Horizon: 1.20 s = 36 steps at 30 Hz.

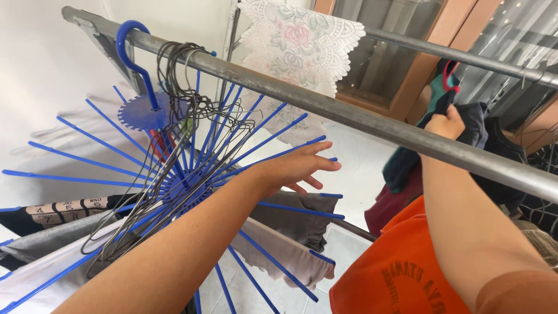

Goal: The person picks up several garments including a brown jacket, an orange shirt, a dark shirt, and a blue patterned piece of clothing, one by one, and places them onto wire hangers on a laundry rack.

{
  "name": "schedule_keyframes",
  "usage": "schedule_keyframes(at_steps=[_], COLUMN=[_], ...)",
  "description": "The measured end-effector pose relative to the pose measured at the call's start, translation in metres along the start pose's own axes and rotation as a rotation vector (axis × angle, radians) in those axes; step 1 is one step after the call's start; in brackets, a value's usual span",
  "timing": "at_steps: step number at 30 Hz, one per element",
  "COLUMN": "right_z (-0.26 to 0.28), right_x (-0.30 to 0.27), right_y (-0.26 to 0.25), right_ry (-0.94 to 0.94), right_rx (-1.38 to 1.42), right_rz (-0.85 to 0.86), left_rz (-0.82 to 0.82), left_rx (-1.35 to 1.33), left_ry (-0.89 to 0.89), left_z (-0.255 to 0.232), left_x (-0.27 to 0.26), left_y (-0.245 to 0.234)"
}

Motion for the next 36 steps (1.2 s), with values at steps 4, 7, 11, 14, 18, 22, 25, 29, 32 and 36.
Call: schedule_keyframes(at_steps=[4, 7, 11, 14, 18, 22, 25, 29, 32, 36], right_z=[0.015, 0.024, 0.032, 0.033, 0.034, 0.036, 0.035, 0.033, 0.033, 0.032], right_x=[-0.047, -0.064, -0.076, -0.072, -0.073, -0.076, -0.075, -0.071, -0.067, -0.064], right_y=[-0.002, -0.015, -0.029, -0.030, -0.035, -0.033, -0.028, -0.022, -0.018, -0.017], right_ry=[0.234, 0.524, 0.524, 0.381, 0.403, 0.384, 0.371, 0.361, 0.359, 0.367], right_rx=[0.183, 0.430, 0.282, 0.087, -0.007, -0.046, -0.054, -0.053, -0.055, -0.065], right_rz=[-0.018, -0.073, -0.024, -0.018, -0.037, -0.040, -0.041, -0.045, -0.046, -0.057], left_rz=[0.035, 0.058, 0.101, 0.121, 0.136, 0.128, 0.122, 0.106, 0.090, 0.084], left_rx=[0.013, 0.014, 0.048, 0.040, 0.041, 0.054, 0.062, 0.070, 0.066, 0.060], left_ry=[0.000, 0.025, 0.044, 0.049, 0.059, 0.062, 0.063, 0.077, 0.076, 0.070], left_z=[0.000, -0.006, -0.016, -0.021, -0.024, -0.025, -0.025, -0.022, -0.021, -0.020], left_x=[0.011, 0.018, 0.025, 0.028, 0.030, 0.028, 0.027, 0.025, 0.022, 0.017], left_y=[0.009, 0.016, 0.025, 0.031, 0.036, 0.038, 0.036, 0.033, 0.030, 0.029])
Point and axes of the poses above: each hand's wrist, its own x-axis towards the middle knuckle, its own y-axis out of the palm, z = x × y, the point moved 1 cm from there along x, towards the middle knuckle, and after that the axes turned 8 degrees about y, right-handed, at the moved point
